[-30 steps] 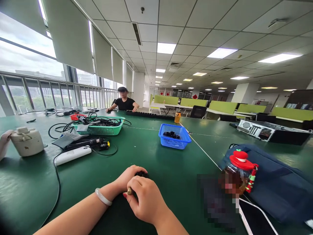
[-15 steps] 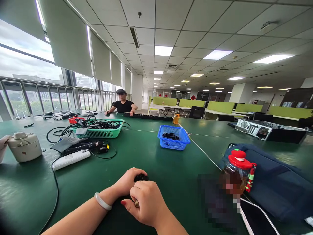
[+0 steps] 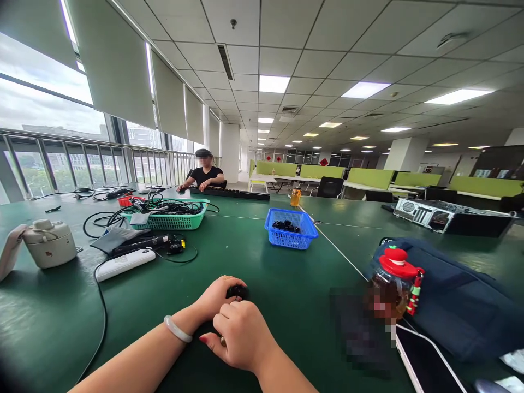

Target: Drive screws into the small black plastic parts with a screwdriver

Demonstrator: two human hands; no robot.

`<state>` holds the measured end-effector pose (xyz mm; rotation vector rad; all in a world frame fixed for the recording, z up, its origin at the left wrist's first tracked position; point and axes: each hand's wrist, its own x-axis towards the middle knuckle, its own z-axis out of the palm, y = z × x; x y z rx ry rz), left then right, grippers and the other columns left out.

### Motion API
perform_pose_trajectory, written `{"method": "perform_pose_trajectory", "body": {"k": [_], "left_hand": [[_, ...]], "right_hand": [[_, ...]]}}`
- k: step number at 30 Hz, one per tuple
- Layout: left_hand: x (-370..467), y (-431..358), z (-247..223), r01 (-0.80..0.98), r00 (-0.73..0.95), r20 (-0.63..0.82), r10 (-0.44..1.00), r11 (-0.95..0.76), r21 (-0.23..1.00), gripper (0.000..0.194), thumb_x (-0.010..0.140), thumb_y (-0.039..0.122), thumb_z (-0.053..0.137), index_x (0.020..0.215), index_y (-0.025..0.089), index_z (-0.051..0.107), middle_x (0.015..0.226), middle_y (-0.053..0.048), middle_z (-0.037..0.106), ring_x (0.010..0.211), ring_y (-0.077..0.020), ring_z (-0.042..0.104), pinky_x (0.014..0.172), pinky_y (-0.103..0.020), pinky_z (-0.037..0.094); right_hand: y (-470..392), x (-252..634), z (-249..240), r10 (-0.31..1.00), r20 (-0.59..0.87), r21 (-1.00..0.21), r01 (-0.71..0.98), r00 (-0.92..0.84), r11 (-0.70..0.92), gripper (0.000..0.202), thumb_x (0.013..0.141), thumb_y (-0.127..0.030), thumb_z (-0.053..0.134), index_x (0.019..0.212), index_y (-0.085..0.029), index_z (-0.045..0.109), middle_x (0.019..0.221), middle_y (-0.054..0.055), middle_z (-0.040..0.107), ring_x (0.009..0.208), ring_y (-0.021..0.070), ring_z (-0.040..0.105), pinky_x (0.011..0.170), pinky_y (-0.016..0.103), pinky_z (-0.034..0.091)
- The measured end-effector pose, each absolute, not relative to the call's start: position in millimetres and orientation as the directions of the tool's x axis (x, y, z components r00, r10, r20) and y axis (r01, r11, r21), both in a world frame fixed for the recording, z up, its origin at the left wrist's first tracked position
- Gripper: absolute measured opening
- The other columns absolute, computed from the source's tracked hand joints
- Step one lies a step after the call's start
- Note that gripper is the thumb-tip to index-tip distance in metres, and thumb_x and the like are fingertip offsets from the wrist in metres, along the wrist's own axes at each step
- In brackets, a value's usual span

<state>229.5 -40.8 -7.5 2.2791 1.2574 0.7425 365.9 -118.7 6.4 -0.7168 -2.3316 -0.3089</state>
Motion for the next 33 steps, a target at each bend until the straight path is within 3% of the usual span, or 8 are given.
{"method": "perform_pose_trajectory", "body": {"k": [7, 14, 17, 20, 26, 29, 33], "left_hand": [[229, -38, -10, 0.649, 0.449, 0.235, 0.862, -0.495, 0.578, 0.037, 0.069, 0.015, 0.06, 0.104, 0.023, 0.069, 0.108, -0.002, 0.07, 0.105, -0.0219, 0.057, 0.096, -0.035, 0.042], [229, -39, -10, 0.641, 0.457, 0.245, 0.855, -0.508, 0.576, 0.037, 0.07, 0.015, 0.057, 0.104, 0.024, 0.068, 0.109, -0.001, 0.07, 0.105, -0.0206, 0.058, 0.096, -0.033, 0.041], [229, -39, -11, 0.634, 0.462, 0.258, 0.849, -0.52, 0.573, 0.036, 0.071, 0.017, 0.058, 0.105, 0.023, 0.068, 0.108, -0.001, 0.07, 0.103, -0.0209, 0.058, 0.095, -0.033, 0.042], [229, -39, -10, 0.632, 0.473, 0.247, 0.846, -0.521, 0.574, 0.035, 0.073, 0.019, 0.059, 0.106, 0.024, 0.068, 0.107, -0.001, 0.07, 0.102, -0.0211, 0.058, 0.094, -0.033, 0.042], [228, -43, -3, 0.664, 0.471, 0.201, 0.859, -0.495, 0.561, 0.033, 0.075, 0.027, 0.063, 0.108, 0.025, 0.067, 0.107, -0.001, 0.069, 0.102, -0.0211, 0.057, 0.093, -0.033, 0.042], [228, -44, -1, 0.656, 0.474, 0.204, 0.857, -0.498, 0.567, 0.03, 0.078, 0.029, 0.06, 0.107, 0.026, 0.067, 0.108, -0.001, 0.069, 0.103, -0.0211, 0.057, 0.094, -0.033, 0.042], [229, -44, -1, 0.656, 0.482, 0.214, 0.85, -0.512, 0.555, 0.028, 0.079, 0.028, 0.058, 0.105, 0.026, 0.067, 0.106, -0.001, 0.069, 0.101, -0.021, 0.058, 0.092, -0.033, 0.042]], "right_hand": [[-117, 360, 0, 0.361, 0.683, 0.106, 0.575, -0.635, 0.811, 0.048, 0.095, -0.039, 0.036, 0.054, -0.019, 0.052, 0.056, 0.0, 0.05, 0.05, 0.0122, 0.039, 0.052, 0.03, 0.022], [-114, 368, 6, 0.327, 0.774, 0.042, 0.56, -0.542, 0.828, 0.048, 0.096, -0.033, 0.033, 0.052, -0.018, 0.047, 0.053, 0.0, 0.047, 0.05, 0.0118, 0.039, 0.052, 0.028, 0.025], [-111, 378, 9, 0.358, 0.809, -0.066, 0.532, -0.467, 0.844, 0.047, 0.097, -0.031, 0.033, 0.053, -0.019, 0.043, 0.053, 0.0, 0.046, 0.05, 0.0111, 0.038, 0.052, 0.027, 0.026], [-106, 387, 9, 0.451, 0.817, -0.247, 0.488, -0.359, 0.837, 0.043, 0.096, -0.029, 0.034, 0.056, -0.019, 0.044, 0.055, -0.001, 0.046, 0.051, 0.011, 0.041, 0.052, 0.025, 0.03], [-91, 404, 7, 0.676, 0.735, -0.662, 0.268, 0.05, 0.7, 0.048, 0.098, -0.039, 0.036, 0.054, -0.02, 0.042, 0.055, 0.0, 0.05, 0.053, 0.0123, 0.05, 0.054, 0.024, 0.037], [-86, 410, 5, 0.711, 0.683, -0.73, 0.162, 0.168, 0.664, 0.052, 0.097, -0.045, 0.036, 0.051, -0.021, 0.041, 0.051, 0.0, 0.048, 0.054, 0.0138, 0.051, 0.052, 0.025, 0.039], [-87, 410, 6, 0.698, 0.703, -0.711, 0.159, 0.138, 0.685, 0.051, 0.097, -0.043, 0.037, 0.051, -0.021, 0.041, 0.05, -0.001, 0.045, 0.059, 0.0157, 0.055, 0.057, 0.026, 0.041]]}}
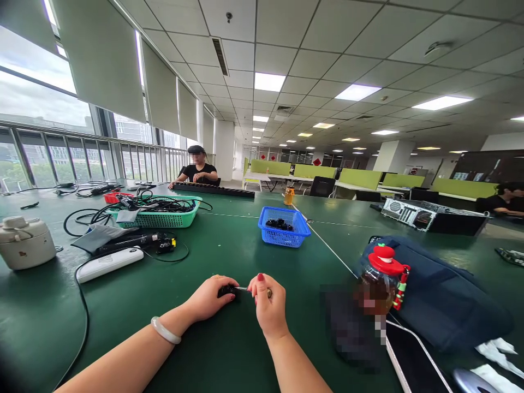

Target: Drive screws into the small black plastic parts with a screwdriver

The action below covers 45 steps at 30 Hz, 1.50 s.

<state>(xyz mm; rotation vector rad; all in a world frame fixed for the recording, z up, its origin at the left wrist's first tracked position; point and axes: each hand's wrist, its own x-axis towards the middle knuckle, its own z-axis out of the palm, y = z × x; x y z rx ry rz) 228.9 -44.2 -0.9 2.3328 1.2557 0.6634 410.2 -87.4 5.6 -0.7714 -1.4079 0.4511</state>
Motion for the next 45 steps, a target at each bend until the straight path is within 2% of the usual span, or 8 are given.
{"method": "perform_pose_trajectory", "body": {"k": [5, 11, 15, 23, 33, 38, 43, 45], "left_hand": [[230, -43, -3, 0.654, 0.483, 0.229, 0.845, -0.522, 0.547, 0.028, 0.079, 0.029, 0.056, 0.105, 0.024, 0.068, 0.104, -0.002, 0.069, 0.098, -0.021, 0.059, 0.09, -0.032, 0.043], [231, -43, -4, 0.634, 0.478, 0.25, 0.842, -0.528, 0.565, 0.03, 0.075, 0.023, 0.055, 0.101, 0.024, 0.069, 0.103, -0.001, 0.071, 0.098, -0.0212, 0.059, 0.092, -0.032, 0.043], [231, -44, -3, 0.635, 0.473, 0.252, 0.844, -0.525, 0.567, 0.031, 0.074, 0.022, 0.055, 0.102, 0.024, 0.069, 0.104, -0.001, 0.071, 0.099, -0.0209, 0.06, 0.093, -0.032, 0.043], [230, -41, -6, 0.628, 0.478, 0.246, 0.843, -0.524, 0.575, 0.035, 0.074, 0.022, 0.056, 0.106, 0.023, 0.069, 0.109, -0.001, 0.07, 0.104, -0.0213, 0.059, 0.096, -0.033, 0.042], [230, -44, -4, 0.629, 0.465, 0.253, 0.848, -0.518, 0.58, 0.035, 0.071, 0.02, 0.058, 0.104, 0.023, 0.07, 0.107, -0.001, 0.071, 0.102, -0.021, 0.06, 0.095, -0.032, 0.043], [231, -44, -4, 0.641, 0.465, 0.239, 0.853, -0.51, 0.574, 0.037, 0.071, 0.018, 0.057, 0.105, 0.023, 0.069, 0.108, -0.001, 0.07, 0.103, -0.0212, 0.059, 0.095, -0.034, 0.043], [229, -42, -4, 0.642, 0.456, 0.219, 0.863, -0.489, 0.59, 0.037, 0.069, 0.016, 0.06, 0.104, 0.023, 0.069, 0.109, -0.001, 0.07, 0.105, -0.0213, 0.057, 0.098, -0.035, 0.041], [229, -42, -4, 0.646, 0.455, 0.209, 0.866, -0.482, 0.592, 0.038, 0.068, 0.016, 0.061, 0.104, 0.024, 0.069, 0.109, -0.001, 0.07, 0.105, -0.0212, 0.057, 0.097, -0.034, 0.041]], "right_hand": [[-99, 399, 14, 0.642, 0.754, -0.584, 0.305, -0.14, 0.753, 0.042, 0.095, -0.038, 0.042, 0.058, -0.019, 0.046, 0.059, 0.001, 0.05, 0.057, 0.0125, 0.049, 0.056, 0.024, 0.039], [-106, 387, 16, 0.601, 0.702, -0.414, 0.467, -0.382, 0.781, 0.046, 0.092, -0.048, 0.043, 0.055, -0.02, 0.04, 0.054, -0.003, 0.042, 0.054, 0.011, 0.041, 0.054, 0.024, 0.034], [-109, 385, 15, 0.561, 0.718, -0.343, 0.491, -0.412, 0.8, 0.049, 0.093, -0.051, 0.039, 0.054, -0.02, 0.038, 0.053, -0.003, 0.041, 0.052, 0.0103, 0.039, 0.052, 0.023, 0.031], [-112, 386, 19, 0.527, 0.745, -0.31, 0.487, -0.41, 0.817, 0.052, 0.096, -0.048, 0.029, 0.053, -0.02, 0.032, 0.052, -0.003, 0.037, 0.05, 0.0098, 0.035, 0.051, 0.024, 0.028], [-113, 383, 16, 0.519, 0.726, -0.273, 0.503, -0.452, 0.82, 0.058, 0.097, -0.053, 0.024, 0.052, -0.019, 0.037, 0.053, -0.002, 0.041, 0.05, 0.0102, 0.037, 0.05, 0.025, 0.027], [-114, 375, 9, 0.47, 0.695, -0.158, 0.521, -0.544, 0.839, 0.057, 0.096, -0.052, 0.031, 0.051, -0.019, 0.043, 0.052, -0.001, 0.045, 0.051, 0.0109, 0.039, 0.052, 0.026, 0.028], [-117, 364, 2, 0.41, 0.641, 0.012, 0.542, -0.649, 0.84, 0.038, 0.088, -0.033, 0.048, 0.053, -0.019, 0.048, 0.054, -0.001, 0.052, 0.053, 0.012, 0.041, 0.052, 0.028, 0.025], [-118, 361, 1, 0.398, 0.627, 0.06, 0.551, -0.67, 0.833, 0.033, 0.085, -0.03, 0.051, 0.054, -0.019, 0.05, 0.054, -0.001, 0.053, 0.052, 0.0122, 0.041, 0.051, 0.029, 0.024]]}}
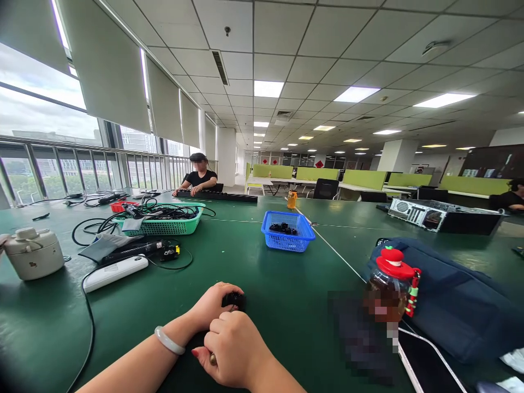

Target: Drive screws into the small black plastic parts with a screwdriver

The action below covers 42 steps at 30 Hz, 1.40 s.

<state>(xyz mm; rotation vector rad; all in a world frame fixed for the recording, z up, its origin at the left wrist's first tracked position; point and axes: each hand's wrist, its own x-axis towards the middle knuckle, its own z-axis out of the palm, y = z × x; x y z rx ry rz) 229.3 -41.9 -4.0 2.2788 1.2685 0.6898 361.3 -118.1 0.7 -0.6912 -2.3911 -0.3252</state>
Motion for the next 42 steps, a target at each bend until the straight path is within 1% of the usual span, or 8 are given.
{"method": "perform_pose_trajectory", "body": {"k": [4, 9, 15, 24, 30, 38, 42], "left_hand": [[229.5, -42.0, -4.3, 0.655, 0.445, 0.19, 0.875, -0.463, 0.597, 0.039, 0.068, 0.015, 0.06, 0.105, 0.024, 0.069, 0.11, -0.001, 0.069, 0.108, -0.0214, 0.056, 0.098, -0.035, 0.041], [229.4, -42.4, -4.4, 0.65, 0.461, 0.208, 0.862, -0.488, 0.583, 0.038, 0.07, 0.014, 0.057, 0.105, 0.024, 0.068, 0.11, 0.0, 0.069, 0.107, -0.0205, 0.057, 0.099, -0.034, 0.041], [229.5, -43.7, -3.0, 0.65, 0.475, 0.206, 0.856, -0.499, 0.574, 0.04, 0.068, 0.013, 0.056, 0.105, 0.024, 0.068, 0.11, 0.0, 0.069, 0.106, -0.0207, 0.057, 0.097, -0.034, 0.042], [228.7, -43.0, -6.2, 0.639, 0.465, 0.227, 0.856, -0.502, 0.584, 0.038, 0.068, 0.015, 0.057, 0.104, 0.024, 0.068, 0.107, 0.0, 0.07, 0.104, -0.0208, 0.057, 0.096, -0.034, 0.042], [229.0, -43.9, -4.3, 0.659, 0.457, 0.201, 0.866, -0.482, 0.578, 0.039, 0.069, 0.016, 0.056, 0.105, 0.024, 0.068, 0.103, -0.001, 0.07, 0.1, -0.0211, 0.057, 0.092, -0.034, 0.043], [229.2, -46.0, -1.1, 0.672, 0.463, 0.181, 0.868, -0.477, 0.567, 0.039, 0.069, 0.017, 0.057, 0.106, 0.023, 0.067, 0.103, -0.001, 0.069, 0.101, -0.0208, 0.057, 0.092, -0.033, 0.043], [229.1, -44.4, -3.7, 0.659, 0.458, 0.197, 0.867, -0.48, 0.579, 0.038, 0.069, 0.019, 0.058, 0.105, 0.023, 0.068, 0.103, -0.002, 0.07, 0.101, -0.0216, 0.057, 0.092, -0.034, 0.043]], "right_hand": [[-118.2, 361.1, 0.9, 0.372, 0.646, 0.096, 0.554, -0.666, 0.827, 0.034, 0.086, -0.03, 0.051, 0.053, -0.019, 0.051, 0.053, 0.0, 0.053, 0.051, 0.0124, 0.042, 0.051, 0.03, 0.024], [-117.0, 365.4, 4.9, 0.37, 0.697, 0.058, 0.563, -0.614, 0.825, 0.039, 0.09, -0.03, 0.043, 0.053, -0.019, 0.049, 0.054, 0.001, 0.051, 0.054, 0.0129, 0.043, 0.052, 0.03, 0.027], [-115.2, 367.9, 4.8, 0.371, 0.725, 0.015, 0.553, -0.58, 0.833, 0.044, 0.093, -0.032, 0.037, 0.053, -0.019, 0.045, 0.054, 0.001, 0.049, 0.054, 0.0129, 0.041, 0.052, 0.029, 0.025], [-116.1, 367.3, 5.2, 0.327, 0.739, 0.018, 0.502, -0.589, 0.864, 0.045, 0.093, -0.033, 0.036, 0.051, -0.019, 0.045, 0.052, 0.0, 0.049, 0.052, 0.0121, 0.039, 0.052, 0.029, 0.026], [-116.8, 365.4, 4.1, 0.335, 0.737, 0.028, 0.522, -0.587, 0.853, 0.045, 0.093, -0.034, 0.037, 0.052, -0.019, 0.046, 0.053, 0.0, 0.05, 0.053, 0.0124, 0.041, 0.052, 0.029, 0.026], [-115.9, 365.0, 0.5, 0.314, 0.739, 0.055, 0.518, -0.596, 0.854, 0.042, 0.091, -0.032, 0.04, 0.051, -0.018, 0.046, 0.052, 0.0, 0.049, 0.051, 0.0118, 0.04, 0.051, 0.029, 0.026], [-115.4, 365.9, -1.6, 0.329, 0.711, 0.066, 0.525, -0.621, 0.849, 0.04, 0.09, -0.033, 0.043, 0.053, -0.019, 0.048, 0.053, 0.0, 0.049, 0.052, 0.0121, 0.041, 0.052, 0.029, 0.027]]}}
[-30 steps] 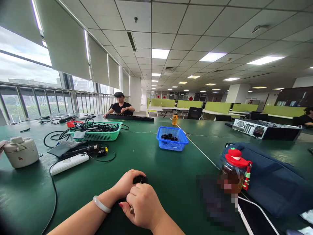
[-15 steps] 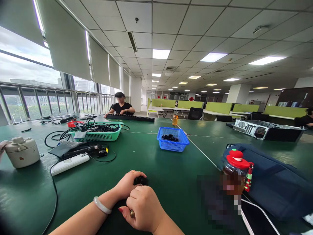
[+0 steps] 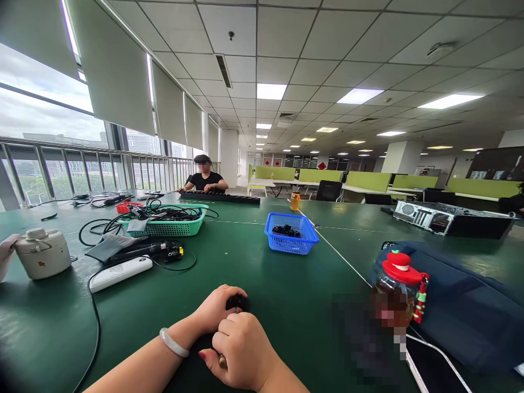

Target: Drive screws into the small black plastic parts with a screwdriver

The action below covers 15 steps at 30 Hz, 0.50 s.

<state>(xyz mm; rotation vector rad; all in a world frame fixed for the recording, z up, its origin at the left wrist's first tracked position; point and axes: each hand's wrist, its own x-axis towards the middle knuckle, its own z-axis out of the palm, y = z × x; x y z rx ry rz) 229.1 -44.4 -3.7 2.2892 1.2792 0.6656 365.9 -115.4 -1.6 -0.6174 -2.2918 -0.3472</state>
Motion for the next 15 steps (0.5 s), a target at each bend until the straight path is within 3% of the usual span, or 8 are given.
{"method": "perform_pose_trajectory", "body": {"k": [15], "left_hand": [[229.2, -44.5, -1.8, 0.661, 0.477, 0.196, 0.857, -0.497, 0.563, 0.037, 0.071, 0.016, 0.055, 0.104, 0.024, 0.068, 0.103, 0.0, 0.07, 0.099, -0.0198, 0.057, 0.092, -0.032, 0.043]], "right_hand": [[-112.6, 363.8, 0.9, 0.326, 0.76, 0.051, 0.552, -0.562, 0.832, 0.047, 0.097, -0.032, 0.037, 0.054, -0.018, 0.048, 0.054, 0.0, 0.051, 0.053, 0.012, 0.043, 0.054, 0.027, 0.027]]}}
